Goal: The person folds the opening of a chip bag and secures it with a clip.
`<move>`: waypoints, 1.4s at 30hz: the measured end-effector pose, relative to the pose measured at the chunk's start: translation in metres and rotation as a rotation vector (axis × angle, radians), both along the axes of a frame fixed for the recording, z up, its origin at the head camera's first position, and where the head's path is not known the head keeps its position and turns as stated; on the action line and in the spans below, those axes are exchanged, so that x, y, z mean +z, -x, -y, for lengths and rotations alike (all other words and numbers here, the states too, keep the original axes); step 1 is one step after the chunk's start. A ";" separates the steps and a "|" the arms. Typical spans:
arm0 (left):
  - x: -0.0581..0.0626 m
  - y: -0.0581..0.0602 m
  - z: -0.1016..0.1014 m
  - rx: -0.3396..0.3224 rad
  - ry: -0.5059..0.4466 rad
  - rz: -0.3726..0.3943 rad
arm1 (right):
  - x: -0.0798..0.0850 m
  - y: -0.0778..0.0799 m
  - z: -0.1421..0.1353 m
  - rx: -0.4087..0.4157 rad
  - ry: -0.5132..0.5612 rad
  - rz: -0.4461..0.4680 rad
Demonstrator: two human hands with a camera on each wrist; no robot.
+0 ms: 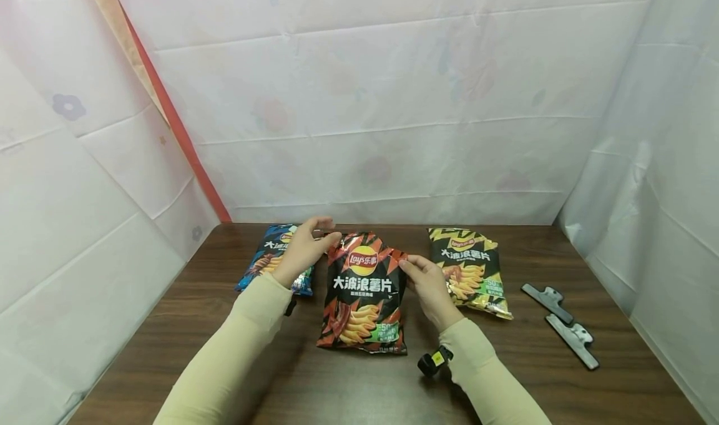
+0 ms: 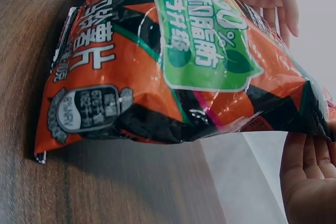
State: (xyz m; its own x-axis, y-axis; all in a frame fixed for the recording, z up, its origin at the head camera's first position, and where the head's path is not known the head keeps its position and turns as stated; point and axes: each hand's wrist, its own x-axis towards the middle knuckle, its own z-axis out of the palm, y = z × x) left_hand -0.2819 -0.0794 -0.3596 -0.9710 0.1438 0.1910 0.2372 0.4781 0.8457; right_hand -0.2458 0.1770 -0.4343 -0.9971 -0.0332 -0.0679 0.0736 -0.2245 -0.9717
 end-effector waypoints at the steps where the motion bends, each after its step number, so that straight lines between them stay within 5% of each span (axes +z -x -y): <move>1: 0.002 0.001 -0.001 0.001 0.019 -0.013 | 0.000 0.000 0.000 0.002 0.004 0.000; 16: 0.022 0.014 -0.029 -0.092 0.209 -0.101 | 0.001 0.000 0.002 0.006 0.018 0.002; 27: 0.022 0.018 -0.042 -0.212 0.405 -0.031 | 0.001 -0.002 0.001 0.021 0.017 -0.021; 42: 0.020 0.016 -0.041 -0.217 0.476 -0.077 | 0.000 -0.005 0.002 -0.007 -0.031 -0.042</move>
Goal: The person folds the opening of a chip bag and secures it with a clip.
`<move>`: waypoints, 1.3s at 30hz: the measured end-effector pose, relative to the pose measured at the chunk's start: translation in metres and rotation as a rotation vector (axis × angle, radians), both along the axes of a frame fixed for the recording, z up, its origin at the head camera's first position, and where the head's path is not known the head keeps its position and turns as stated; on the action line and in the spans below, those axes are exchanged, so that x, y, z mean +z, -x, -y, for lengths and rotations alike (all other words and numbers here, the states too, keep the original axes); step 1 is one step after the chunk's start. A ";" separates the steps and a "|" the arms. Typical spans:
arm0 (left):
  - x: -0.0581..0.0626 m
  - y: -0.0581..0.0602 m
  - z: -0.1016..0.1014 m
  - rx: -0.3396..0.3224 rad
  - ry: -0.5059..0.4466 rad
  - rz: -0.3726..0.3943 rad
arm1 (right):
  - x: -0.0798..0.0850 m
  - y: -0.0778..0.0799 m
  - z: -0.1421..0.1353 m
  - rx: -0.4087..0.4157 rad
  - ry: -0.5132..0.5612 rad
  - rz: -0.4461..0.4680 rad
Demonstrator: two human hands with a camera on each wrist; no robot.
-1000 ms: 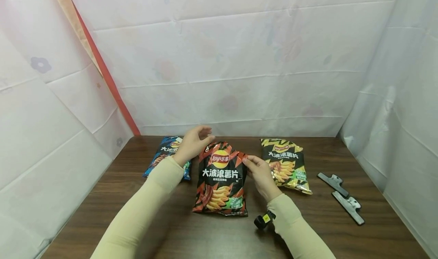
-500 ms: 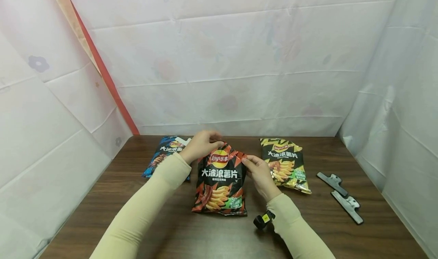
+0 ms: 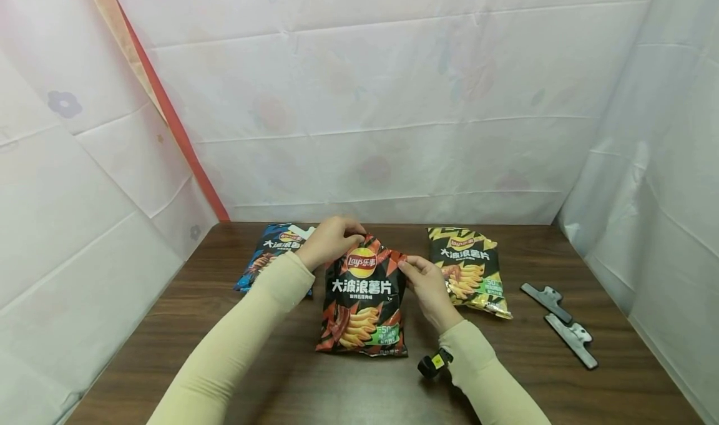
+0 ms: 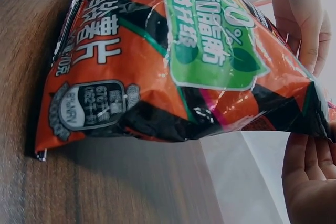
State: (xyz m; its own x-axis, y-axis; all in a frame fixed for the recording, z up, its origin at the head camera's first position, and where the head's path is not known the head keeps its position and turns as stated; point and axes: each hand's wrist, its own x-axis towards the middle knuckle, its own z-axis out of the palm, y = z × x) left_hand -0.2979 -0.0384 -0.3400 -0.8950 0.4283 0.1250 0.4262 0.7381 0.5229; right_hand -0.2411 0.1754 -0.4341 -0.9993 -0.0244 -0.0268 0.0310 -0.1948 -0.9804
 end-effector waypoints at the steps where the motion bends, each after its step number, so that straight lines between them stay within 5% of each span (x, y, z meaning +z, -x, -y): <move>1: 0.000 0.000 0.000 0.003 -0.003 -0.005 | 0.000 0.000 0.000 -0.001 -0.007 -0.003; 26: -0.006 -0.008 0.002 0.028 -0.135 -0.030 | 0.005 -0.011 -0.003 -0.044 -0.169 0.050; 39: -0.004 -0.008 0.004 0.014 -0.150 -0.013 | 0.002 -0.011 -0.003 -0.079 -0.202 0.005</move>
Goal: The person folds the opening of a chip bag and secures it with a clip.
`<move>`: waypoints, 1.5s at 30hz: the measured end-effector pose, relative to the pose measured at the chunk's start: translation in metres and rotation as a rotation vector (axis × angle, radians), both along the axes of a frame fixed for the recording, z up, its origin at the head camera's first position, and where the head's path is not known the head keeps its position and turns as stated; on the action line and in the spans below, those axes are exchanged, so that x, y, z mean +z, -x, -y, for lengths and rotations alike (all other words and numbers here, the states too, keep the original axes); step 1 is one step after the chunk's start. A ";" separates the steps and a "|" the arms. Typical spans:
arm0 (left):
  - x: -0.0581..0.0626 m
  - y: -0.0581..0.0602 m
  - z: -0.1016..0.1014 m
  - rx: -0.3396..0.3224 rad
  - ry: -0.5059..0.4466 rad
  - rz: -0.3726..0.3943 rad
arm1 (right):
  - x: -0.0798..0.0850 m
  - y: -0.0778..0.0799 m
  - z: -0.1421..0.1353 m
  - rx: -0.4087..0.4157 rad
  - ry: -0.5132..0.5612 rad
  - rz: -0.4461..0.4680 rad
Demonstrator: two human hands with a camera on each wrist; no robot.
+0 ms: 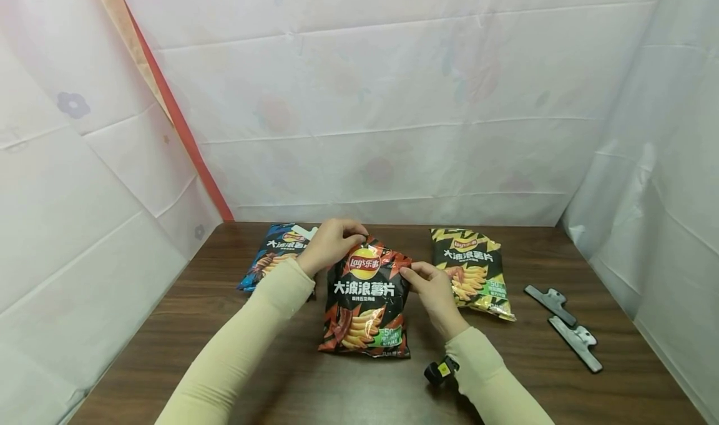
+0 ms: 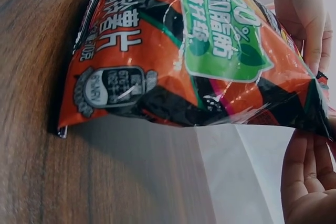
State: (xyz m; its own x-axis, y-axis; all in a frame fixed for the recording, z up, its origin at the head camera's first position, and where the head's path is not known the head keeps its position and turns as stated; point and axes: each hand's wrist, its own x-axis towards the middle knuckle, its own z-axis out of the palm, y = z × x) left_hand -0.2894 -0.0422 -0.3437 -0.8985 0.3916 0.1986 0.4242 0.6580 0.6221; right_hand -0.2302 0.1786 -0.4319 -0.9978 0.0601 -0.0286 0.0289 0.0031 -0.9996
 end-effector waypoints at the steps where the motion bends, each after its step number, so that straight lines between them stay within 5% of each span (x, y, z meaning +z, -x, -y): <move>1: 0.000 0.000 0.000 -0.005 -0.009 0.006 | 0.000 0.000 0.000 0.001 -0.006 -0.005; 17: 0.004 0.001 0.008 -0.042 -0.025 0.005 | -0.005 -0.004 0.000 -0.035 -0.085 -0.104; 28: 0.005 0.002 0.011 -0.069 -0.030 -0.002 | -0.006 -0.006 0.002 -0.060 -0.038 -0.154; 45: 0.004 0.004 0.016 -0.079 -0.004 -0.010 | -0.010 -0.008 -0.001 0.002 -0.032 -0.198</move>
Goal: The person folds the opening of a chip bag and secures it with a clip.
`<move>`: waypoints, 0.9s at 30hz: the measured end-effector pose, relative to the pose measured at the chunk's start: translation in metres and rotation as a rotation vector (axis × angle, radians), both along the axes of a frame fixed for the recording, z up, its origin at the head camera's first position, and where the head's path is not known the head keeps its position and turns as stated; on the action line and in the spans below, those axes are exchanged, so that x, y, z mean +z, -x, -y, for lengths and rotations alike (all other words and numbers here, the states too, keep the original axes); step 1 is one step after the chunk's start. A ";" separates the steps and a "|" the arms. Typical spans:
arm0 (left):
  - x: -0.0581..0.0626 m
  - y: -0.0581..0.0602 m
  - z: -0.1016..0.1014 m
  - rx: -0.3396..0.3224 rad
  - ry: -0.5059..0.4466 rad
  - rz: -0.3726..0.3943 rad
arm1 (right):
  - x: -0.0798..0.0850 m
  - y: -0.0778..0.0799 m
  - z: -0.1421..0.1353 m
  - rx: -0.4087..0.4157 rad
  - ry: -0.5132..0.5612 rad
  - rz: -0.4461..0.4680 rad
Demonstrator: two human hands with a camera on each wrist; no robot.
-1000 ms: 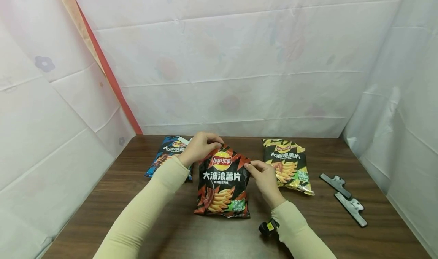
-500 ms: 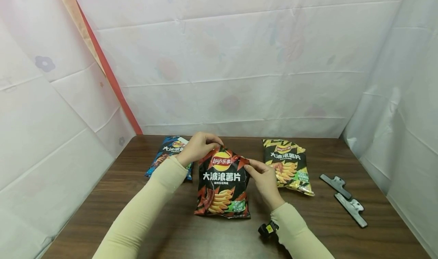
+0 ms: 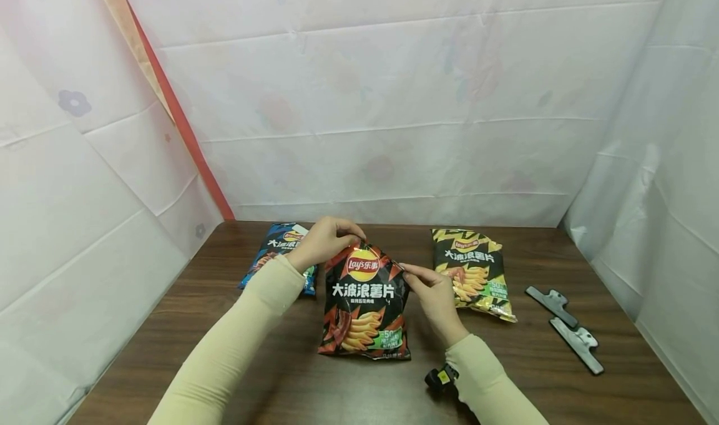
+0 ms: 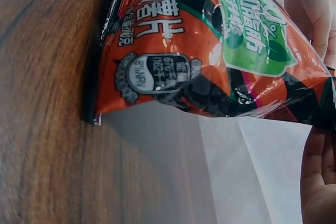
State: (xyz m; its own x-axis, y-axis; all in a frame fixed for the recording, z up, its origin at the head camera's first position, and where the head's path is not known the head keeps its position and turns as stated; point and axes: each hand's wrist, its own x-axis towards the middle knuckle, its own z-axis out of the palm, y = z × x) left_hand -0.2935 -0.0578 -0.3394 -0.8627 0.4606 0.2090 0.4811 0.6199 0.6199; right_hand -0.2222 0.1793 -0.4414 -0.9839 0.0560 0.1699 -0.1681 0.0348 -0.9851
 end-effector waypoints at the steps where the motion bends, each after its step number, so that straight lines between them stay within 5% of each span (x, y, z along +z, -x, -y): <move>1: 0.000 0.000 0.000 -0.003 0.001 0.003 | 0.000 0.000 0.000 0.000 0.001 0.002; 13: 0.008 -0.002 0.000 -0.060 0.003 0.071 | 0.003 -0.003 0.003 -0.012 -0.010 0.000; 20: 0.012 0.002 -0.005 -0.035 0.073 0.087 | 0.004 -0.004 0.003 -0.001 0.003 -0.016; 27: 0.014 0.004 -0.007 -0.110 0.124 0.128 | 0.003 -0.004 0.002 0.004 -0.023 -0.031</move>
